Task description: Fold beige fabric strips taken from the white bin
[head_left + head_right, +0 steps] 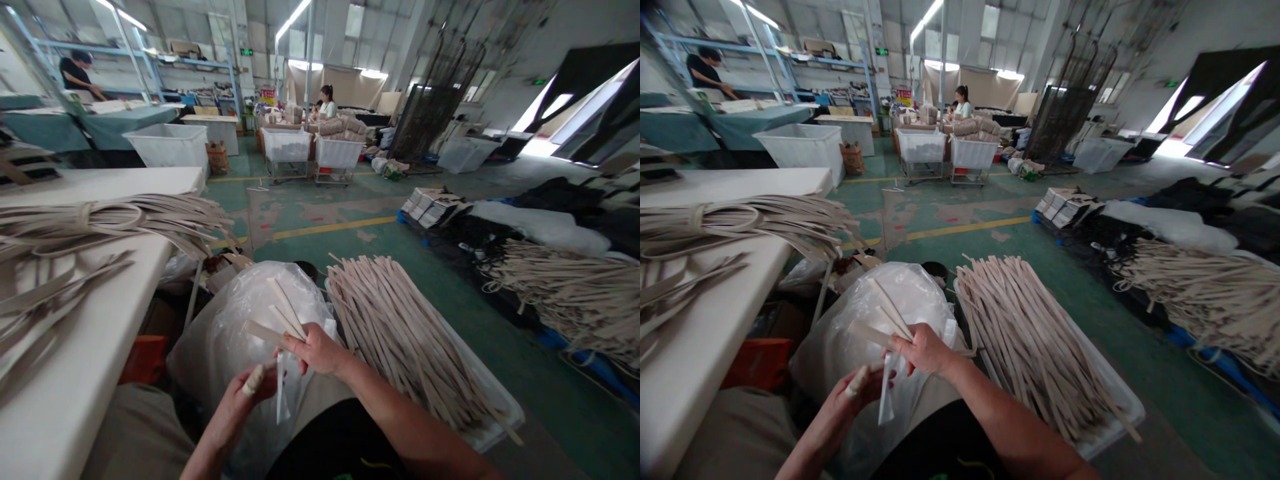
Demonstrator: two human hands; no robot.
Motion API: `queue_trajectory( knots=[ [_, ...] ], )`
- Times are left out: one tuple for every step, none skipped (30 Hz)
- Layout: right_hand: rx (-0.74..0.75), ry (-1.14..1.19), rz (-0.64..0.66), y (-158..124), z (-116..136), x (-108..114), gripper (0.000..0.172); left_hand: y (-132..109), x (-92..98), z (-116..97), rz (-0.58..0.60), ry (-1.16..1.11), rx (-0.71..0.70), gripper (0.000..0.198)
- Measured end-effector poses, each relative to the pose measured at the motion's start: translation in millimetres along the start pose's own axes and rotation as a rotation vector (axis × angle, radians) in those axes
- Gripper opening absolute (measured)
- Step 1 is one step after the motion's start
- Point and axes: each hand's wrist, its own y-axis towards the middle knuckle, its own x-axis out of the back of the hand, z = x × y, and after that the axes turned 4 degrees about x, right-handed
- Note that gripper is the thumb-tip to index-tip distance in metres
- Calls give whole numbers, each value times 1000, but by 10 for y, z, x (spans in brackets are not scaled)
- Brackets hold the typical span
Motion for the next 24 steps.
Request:
queue_trajectory(
  knots=[
    [-16, -14, -4, 9, -29, -44, 49, -3, -45, -14, 4, 3, -9, 52],
    [-27, -25, -5, 18, -62, -88, 46, -2, -86, -22, -5, 37, -29, 49],
    [-35, -37, -4, 28, -96, -128, 43, 1, -119, -27, -23, 78, -51, 44],
    [-40, -50, -4, 37, -127, -161, 40, 5, -142, -29, -42, 110, -67, 41],
    [-42, -66, -1, 45, -153, -185, 37, 8, -154, -30, -54, 130, -79, 39],
    [-41, -79, 1, 51, -174, -199, 35, 8, -155, -30, -50, 141, -83, 38],
    [-40, -89, -1, 54, -186, -203, 35, 4, -148, -28, -40, 148, -82, 38],
    [-39, -93, -3, 56, -190, -200, 34, -3, -135, -24, -26, 151, -77, 38],
    [-39, -91, -1, 56, -187, -190, 35, -11, -119, -16, -10, 148, -70, 38],
    [-37, -84, 3, 54, -177, -176, 35, -20, -102, -4, 3, 132, -61, 39],
    [-33, -73, 8, 50, -162, -161, 35, -26, -84, 12, 9, 102, -50, 40],
    [-26, -61, 14, 46, -144, -145, 35, -29, -69, 30, 6, 60, -36, 41],
    [-17, -50, 22, 40, -124, -131, 35, -28, -55, 48, -2, 6, -19, 41],
    [-8, -41, 31, 34, -106, -119, 35, -23, -44, 65, -7, -50, 1, 42],
    [-1, -34, 38, 29, -91, -110, 36, -17, -36, 79, -13, -98, 19, 42],
    [2, -29, 48, 23, -80, -104, 36, -10, -31, 88, -14, -125, 29, 41],
    [1, -22, 58, 19, -74, -102, 37, -3, -29, 93, -12, -132, 32, 39],
    [-1, -15, 64, 16, -74, -101, 38, 1, -29, 92, -9, -124, 29, 37],
    [-1, -8, 62, 14, -79, -101, 39, 2, -31, 87, -8, -108, 23, 35],
    [-1, -3, 49, 14, -88, -100, 40, 1, -35, 79, -11, -90, 17, 35],
    [-2, -3, 31, 15, -100, -97, 40, -4, -42, 68, -15, -75, 13, 35],
    [-4, -9, 7, 17, -112, -92, 41, -10, -51, 57, -14, -64, 13, 34],
    [-8, -18, -17, 19, -121, -83, 41, -17, -63, 46, -6, -54, 18, 34],
    [-12, -28, -35, 20, -126, -73, 40, -23, -77, 38, 13, -38, 30, 34]
  ],
)
